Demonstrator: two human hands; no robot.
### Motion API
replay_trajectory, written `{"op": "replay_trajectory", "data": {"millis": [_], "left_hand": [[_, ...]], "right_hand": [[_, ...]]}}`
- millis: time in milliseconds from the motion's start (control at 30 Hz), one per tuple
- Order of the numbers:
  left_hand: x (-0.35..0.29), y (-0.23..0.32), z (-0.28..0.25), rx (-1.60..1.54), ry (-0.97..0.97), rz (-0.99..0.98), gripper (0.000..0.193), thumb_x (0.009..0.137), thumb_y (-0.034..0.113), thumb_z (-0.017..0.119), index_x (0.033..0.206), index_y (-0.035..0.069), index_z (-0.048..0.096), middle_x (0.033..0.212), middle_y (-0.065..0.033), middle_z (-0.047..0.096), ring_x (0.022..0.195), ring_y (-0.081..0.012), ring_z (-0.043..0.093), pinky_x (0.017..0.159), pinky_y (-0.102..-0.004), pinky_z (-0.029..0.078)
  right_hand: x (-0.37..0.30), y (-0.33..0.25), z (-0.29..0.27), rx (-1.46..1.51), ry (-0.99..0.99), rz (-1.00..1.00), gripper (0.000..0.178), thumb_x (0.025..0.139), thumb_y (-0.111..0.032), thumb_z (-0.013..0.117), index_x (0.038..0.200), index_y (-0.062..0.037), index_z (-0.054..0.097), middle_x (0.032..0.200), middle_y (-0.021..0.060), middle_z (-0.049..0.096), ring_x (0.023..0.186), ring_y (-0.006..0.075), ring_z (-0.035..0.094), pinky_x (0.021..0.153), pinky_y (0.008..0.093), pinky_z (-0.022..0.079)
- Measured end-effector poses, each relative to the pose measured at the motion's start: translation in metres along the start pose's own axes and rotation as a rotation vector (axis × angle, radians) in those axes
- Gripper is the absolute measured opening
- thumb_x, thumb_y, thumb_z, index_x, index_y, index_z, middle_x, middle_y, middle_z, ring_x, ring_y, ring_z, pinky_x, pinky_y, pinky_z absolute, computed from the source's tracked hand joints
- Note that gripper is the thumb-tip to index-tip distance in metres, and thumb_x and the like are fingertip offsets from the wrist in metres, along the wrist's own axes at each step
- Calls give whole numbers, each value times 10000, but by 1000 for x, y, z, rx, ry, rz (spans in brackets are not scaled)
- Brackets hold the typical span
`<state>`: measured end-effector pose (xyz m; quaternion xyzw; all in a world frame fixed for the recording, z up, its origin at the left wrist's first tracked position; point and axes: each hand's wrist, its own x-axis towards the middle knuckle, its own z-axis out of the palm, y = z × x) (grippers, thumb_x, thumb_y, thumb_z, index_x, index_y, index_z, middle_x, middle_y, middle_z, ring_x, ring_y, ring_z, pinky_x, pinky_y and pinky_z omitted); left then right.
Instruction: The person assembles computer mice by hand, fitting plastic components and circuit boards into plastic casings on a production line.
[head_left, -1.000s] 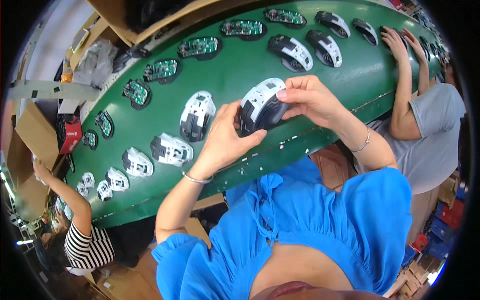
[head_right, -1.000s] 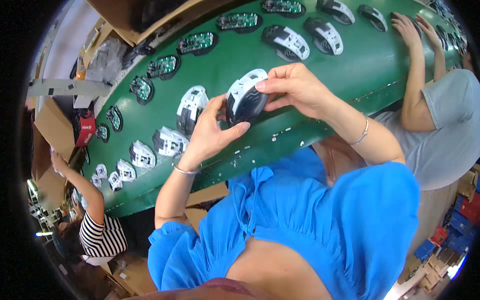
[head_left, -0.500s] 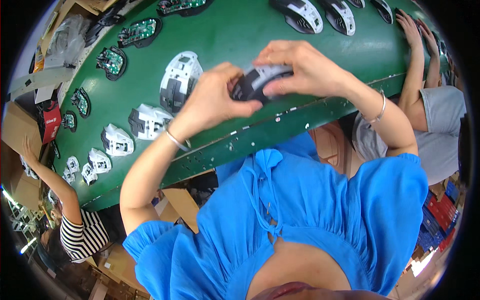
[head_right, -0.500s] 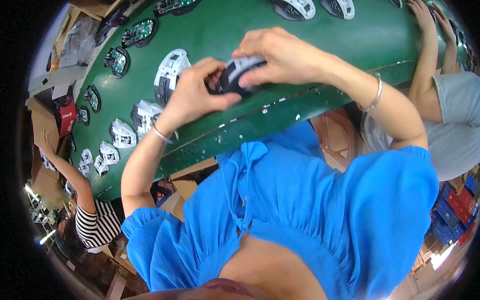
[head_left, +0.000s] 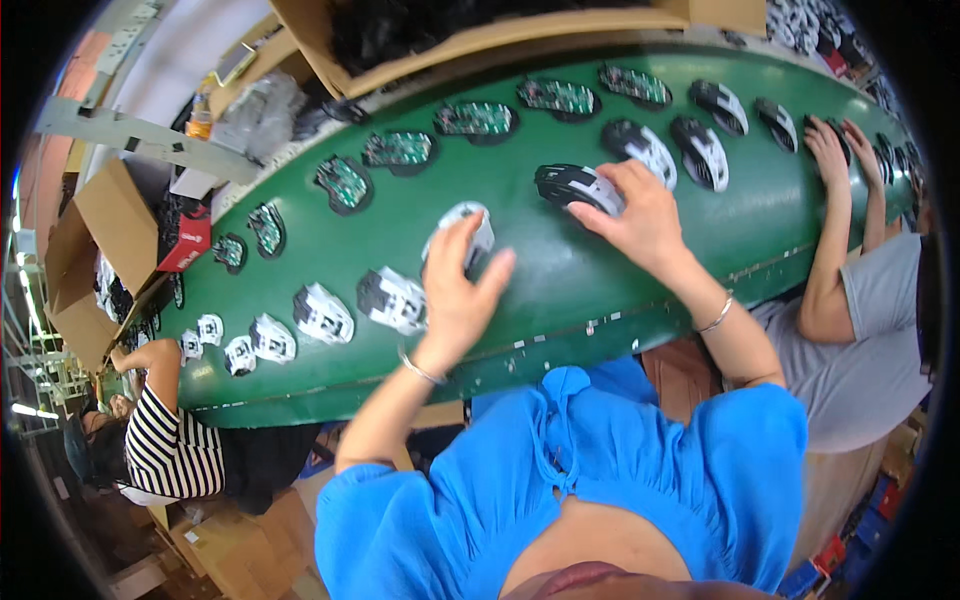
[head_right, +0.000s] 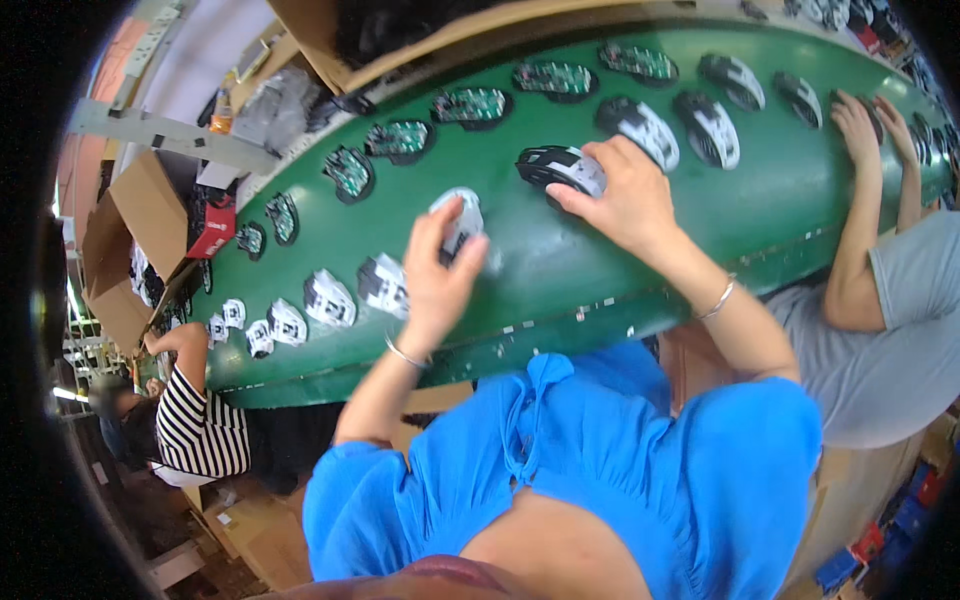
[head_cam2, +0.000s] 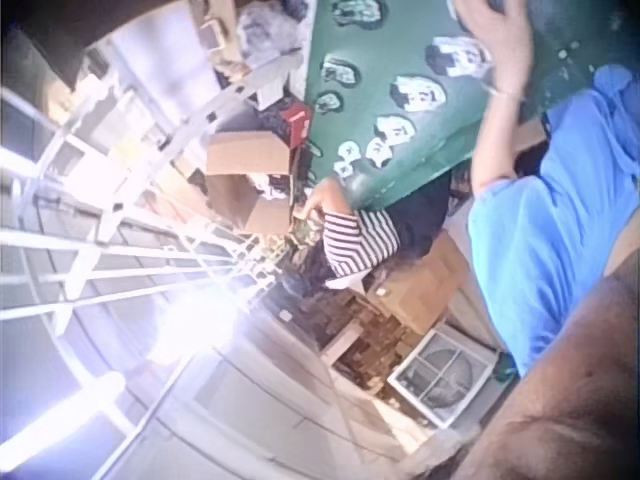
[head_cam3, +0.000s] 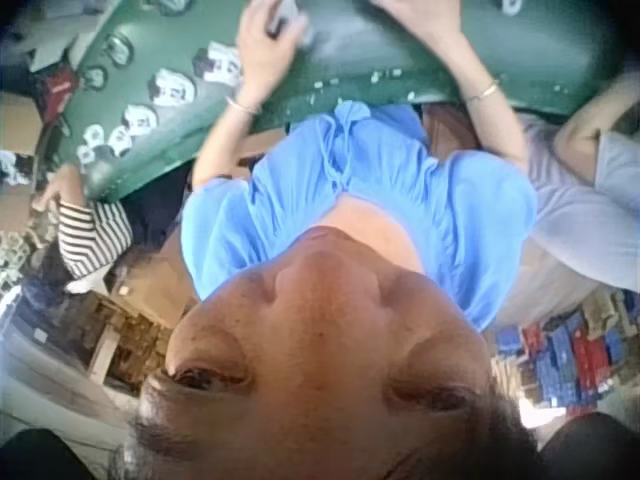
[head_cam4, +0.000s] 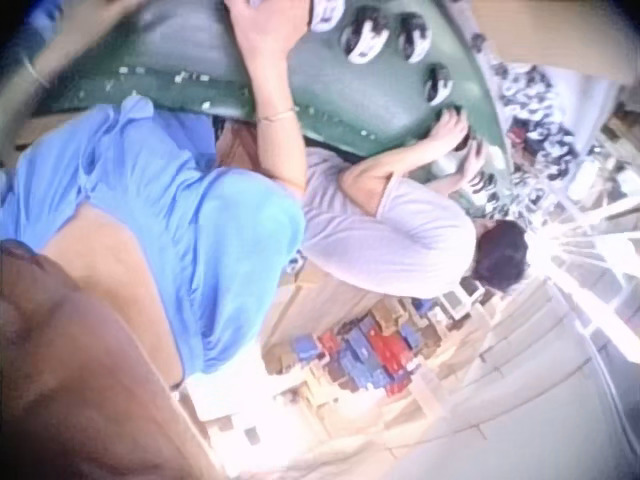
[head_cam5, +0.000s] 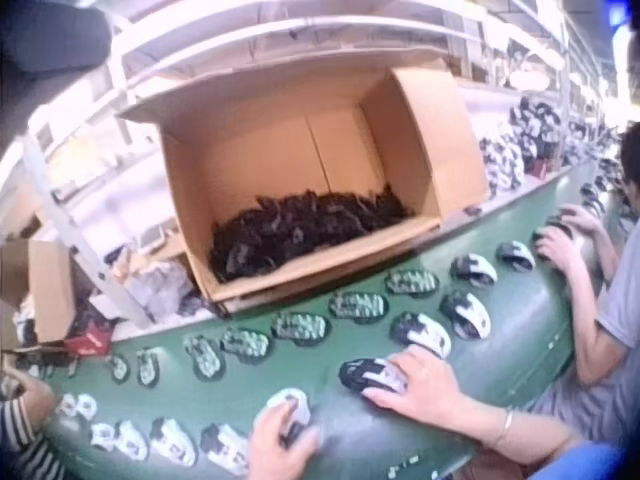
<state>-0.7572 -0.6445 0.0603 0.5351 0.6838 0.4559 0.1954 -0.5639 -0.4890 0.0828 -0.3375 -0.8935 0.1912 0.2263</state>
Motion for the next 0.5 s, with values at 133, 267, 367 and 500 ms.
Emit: {"op": "replay_trajectory", "data": {"millis": [133,267,367,500], "left_hand": [[-18,-6,10,387,153,241,717,688,133,769,1323,45,448,1295,-211,423,1212,-410,402,1002,-478,358],[-7,-33,-4,418,198,219,690,695,134,767,1304,31,458,1295,-213,430,1198,-406,419,991,-470,373],[-5,-38,-8,337,183,103,644,726,155,751,1282,6,462,1267,-214,463,1156,-384,471,954,-432,419],[-6,-52,-6,316,105,118,669,754,228,738,1310,17,432,1273,-209,452,1140,-394,483,977,-453,404]], "right_hand": [[38,-17,2,-345,123,-95,513,668,-468,769,910,-35,642,844,99,587,783,269,612,631,371,502],[131,-18,-7,-84,245,-196,276,757,-305,727,899,-77,663,792,77,611,692,254,618,629,355,495],[233,7,11,-119,210,-133,203,793,-159,610,978,-93,664,969,119,663,925,329,624,777,437,503],[309,42,57,-163,-76,86,418,713,-197,738,1105,-77,659,1037,159,672,996,288,641,862,381,506]]}}
